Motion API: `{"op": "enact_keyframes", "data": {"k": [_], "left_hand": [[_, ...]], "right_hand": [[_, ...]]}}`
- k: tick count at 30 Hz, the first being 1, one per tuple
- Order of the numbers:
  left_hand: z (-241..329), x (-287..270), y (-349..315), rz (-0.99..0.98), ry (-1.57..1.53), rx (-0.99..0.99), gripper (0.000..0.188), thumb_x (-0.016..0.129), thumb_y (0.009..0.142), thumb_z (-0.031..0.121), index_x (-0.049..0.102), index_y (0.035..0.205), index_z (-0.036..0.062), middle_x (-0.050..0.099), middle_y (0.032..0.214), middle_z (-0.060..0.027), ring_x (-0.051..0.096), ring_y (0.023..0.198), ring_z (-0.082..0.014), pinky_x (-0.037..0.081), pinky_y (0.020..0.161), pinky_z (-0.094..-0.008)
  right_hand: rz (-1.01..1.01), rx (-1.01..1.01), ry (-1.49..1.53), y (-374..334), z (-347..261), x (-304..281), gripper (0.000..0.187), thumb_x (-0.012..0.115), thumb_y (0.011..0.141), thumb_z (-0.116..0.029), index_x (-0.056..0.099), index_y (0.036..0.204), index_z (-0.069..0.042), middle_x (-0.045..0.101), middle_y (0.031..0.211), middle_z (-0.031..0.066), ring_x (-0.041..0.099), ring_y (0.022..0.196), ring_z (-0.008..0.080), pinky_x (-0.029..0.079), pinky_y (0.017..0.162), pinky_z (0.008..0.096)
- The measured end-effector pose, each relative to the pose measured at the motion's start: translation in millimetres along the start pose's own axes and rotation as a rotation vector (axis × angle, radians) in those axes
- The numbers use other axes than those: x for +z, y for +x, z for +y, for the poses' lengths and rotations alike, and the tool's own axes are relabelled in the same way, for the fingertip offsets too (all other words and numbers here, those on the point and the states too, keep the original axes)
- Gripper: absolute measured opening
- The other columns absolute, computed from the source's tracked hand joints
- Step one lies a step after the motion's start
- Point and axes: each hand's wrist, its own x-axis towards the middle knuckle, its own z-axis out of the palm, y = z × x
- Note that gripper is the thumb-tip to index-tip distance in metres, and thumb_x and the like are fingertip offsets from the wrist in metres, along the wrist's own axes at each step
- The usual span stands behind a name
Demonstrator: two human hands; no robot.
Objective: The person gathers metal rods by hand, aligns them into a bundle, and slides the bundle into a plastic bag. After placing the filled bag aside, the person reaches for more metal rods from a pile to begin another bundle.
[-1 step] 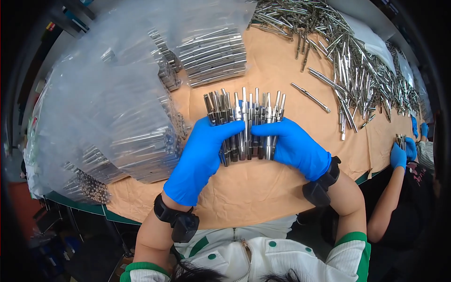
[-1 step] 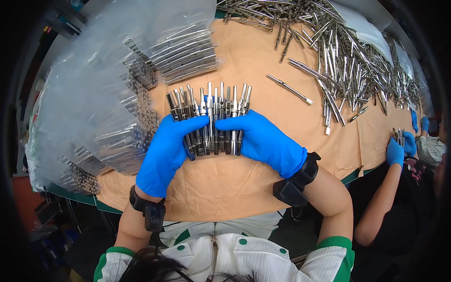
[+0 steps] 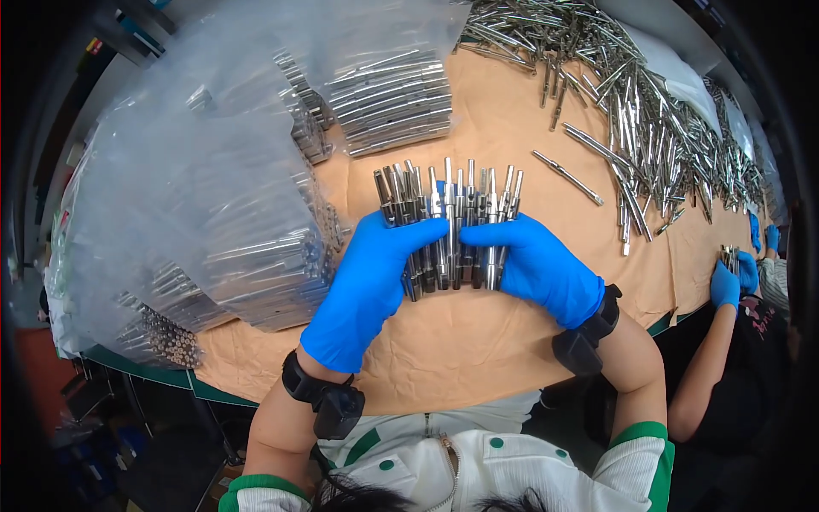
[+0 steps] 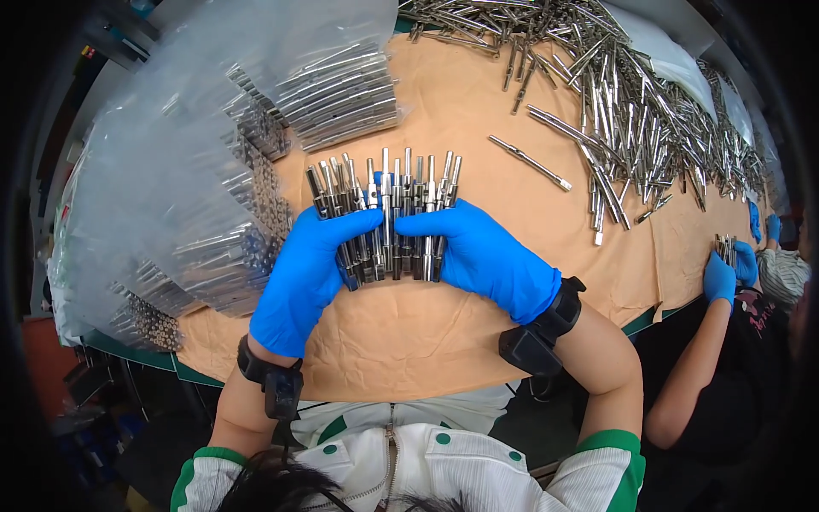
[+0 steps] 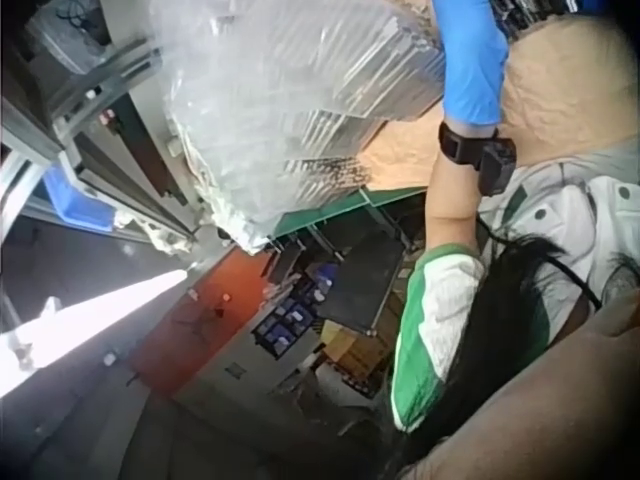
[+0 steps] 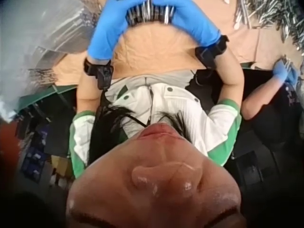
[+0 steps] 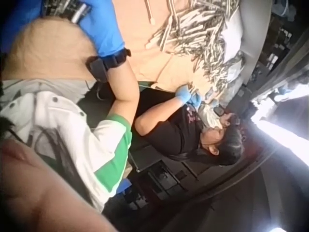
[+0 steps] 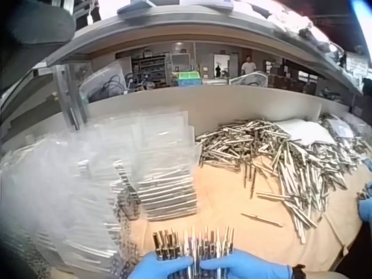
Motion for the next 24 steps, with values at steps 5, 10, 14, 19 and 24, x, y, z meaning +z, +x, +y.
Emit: {"op": "enact_keyframes", "data": {"k": [5, 10, 14, 19, 24], "left_hand": [[-2, 0, 0, 0.016, 0.055, 0.018, 0.026, 0.063, 0.076, 0.005, 0.058, 0.1, -0.0041, 0.063, 0.09, -0.0119, 0.062, 0.076, -0.0171, 0.051, 0.067, -0.0274], [-3, 1, 0, 0.006, 0.134, 0.049, 0.027, 0.063, 0.075, 0.005, 0.057, 0.1, -0.0042, 0.063, 0.09, -0.011, 0.061, 0.076, -0.0163, 0.05, 0.067, -0.0266], [-7, 2, 0, 0.008, 0.076, 0.048, 0.028, 0.064, 0.075, 0.005, 0.057, 0.101, -0.004, 0.063, 0.089, -0.0101, 0.061, 0.076, -0.0159, 0.05, 0.067, -0.0265], [-6, -1, 1, -0.055, -0.017, -0.064, 0.027, 0.063, 0.076, 0.006, 0.058, 0.1, -0.0036, 0.062, 0.088, -0.0088, 0.061, 0.075, -0.0158, 0.05, 0.067, -0.0263], [-1, -1, 0, -0.037, -0.087, -0.155, 0.025, 0.063, 0.077, 0.008, 0.058, 0.1, -0.0026, 0.062, 0.087, -0.0082, 0.061, 0.074, -0.0164, 0.05, 0.066, -0.0265]], "right_hand": [[0.023, 0.009, -0.021, -5, -2, 5, 0.035, 0.05, 0.081, 0.0, 0.046, 0.116, 0.004, 0.057, 0.104, 0.0155, 0.059, 0.091, 0.0242, 0.051, 0.079, 0.0379], [0.029, -0.012, -0.071, -6, -1, 3, 0.034, 0.05, 0.082, -0.002, 0.047, 0.115, 0.003, 0.057, 0.103, 0.0152, 0.059, 0.091, 0.0239, 0.051, 0.078, 0.0382], [0.021, -0.005, -0.048, -5, 1, 7, 0.033, 0.051, 0.082, -0.003, 0.047, 0.115, 0.003, 0.058, 0.102, 0.0148, 0.06, 0.09, 0.0231, 0.052, 0.077, 0.038], [0.047, 0.04, -0.092, -7, -1, 5, 0.033, 0.051, 0.082, -0.005, 0.048, 0.113, 0.003, 0.058, 0.1, 0.0146, 0.061, 0.088, 0.0226, 0.052, 0.075, 0.0356], [0.093, 0.058, -0.03, -9, -6, 10, 0.033, 0.05, 0.083, -0.007, 0.048, 0.114, 0.003, 0.059, 0.1, 0.0153, 0.061, 0.086, 0.0229, 0.052, 0.074, 0.0334]]}}
